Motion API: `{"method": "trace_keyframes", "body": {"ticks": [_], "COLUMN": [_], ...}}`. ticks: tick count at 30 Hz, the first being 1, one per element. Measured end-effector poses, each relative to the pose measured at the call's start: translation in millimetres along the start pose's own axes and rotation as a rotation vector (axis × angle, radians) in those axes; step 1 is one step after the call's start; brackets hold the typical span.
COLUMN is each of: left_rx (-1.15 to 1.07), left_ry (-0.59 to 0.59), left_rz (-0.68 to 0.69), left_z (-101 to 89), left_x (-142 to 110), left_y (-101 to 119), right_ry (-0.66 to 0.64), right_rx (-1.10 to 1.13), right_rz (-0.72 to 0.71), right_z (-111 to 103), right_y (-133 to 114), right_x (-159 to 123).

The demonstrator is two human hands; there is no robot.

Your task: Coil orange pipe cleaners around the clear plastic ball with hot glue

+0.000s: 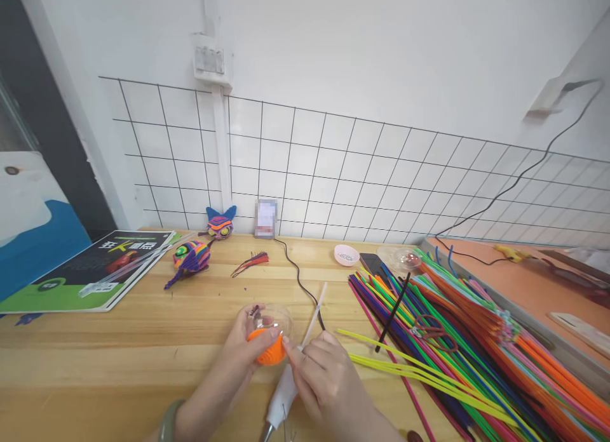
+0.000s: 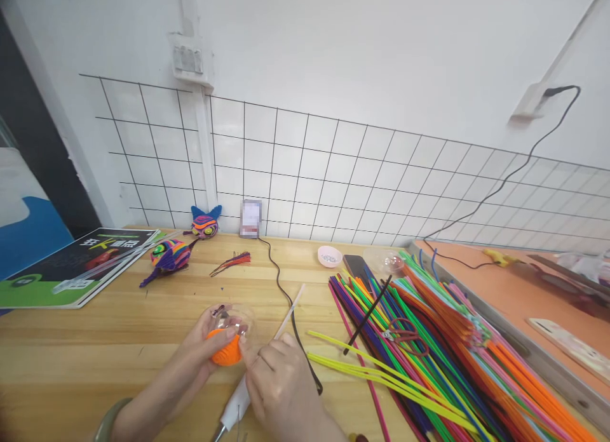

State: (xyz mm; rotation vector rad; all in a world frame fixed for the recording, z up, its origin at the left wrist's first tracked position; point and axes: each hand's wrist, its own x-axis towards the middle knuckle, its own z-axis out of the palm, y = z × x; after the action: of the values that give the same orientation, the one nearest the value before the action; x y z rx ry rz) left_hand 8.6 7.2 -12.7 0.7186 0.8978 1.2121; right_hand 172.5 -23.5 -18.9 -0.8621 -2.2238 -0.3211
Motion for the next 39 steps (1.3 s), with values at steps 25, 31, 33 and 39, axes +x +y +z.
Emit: {"method": "trace_keyframes", "body": {"ticks": [25,31,33,39], "left_rx": [-0.42,-0.42,-0.421,-0.418], "left_ry": [-0.012,0.048,0.053,0.044], "left_rz": [-0.028,-0.017,-0.023,-0.021], "left_z": [-12.0,-13.7,-13.8,-14.6], "left_x": [13.5,18.1,18.8,18.1], "left_y": [22.0,21.8,21.9,23.8], "right_ry": [-0.294,-0.581,-0.639,-0.655], "right_rx": [0.555,0.494,0.521,0.653], "right_rz": [0.995,1.008,1.004,0.977], "right_z": [-9.2,-15.9,-16.0,-22.2], "right_y": [20.1,20.3,20.9,19.4], "right_x": [-2.7,-8.3,-7.8,1.1]}}
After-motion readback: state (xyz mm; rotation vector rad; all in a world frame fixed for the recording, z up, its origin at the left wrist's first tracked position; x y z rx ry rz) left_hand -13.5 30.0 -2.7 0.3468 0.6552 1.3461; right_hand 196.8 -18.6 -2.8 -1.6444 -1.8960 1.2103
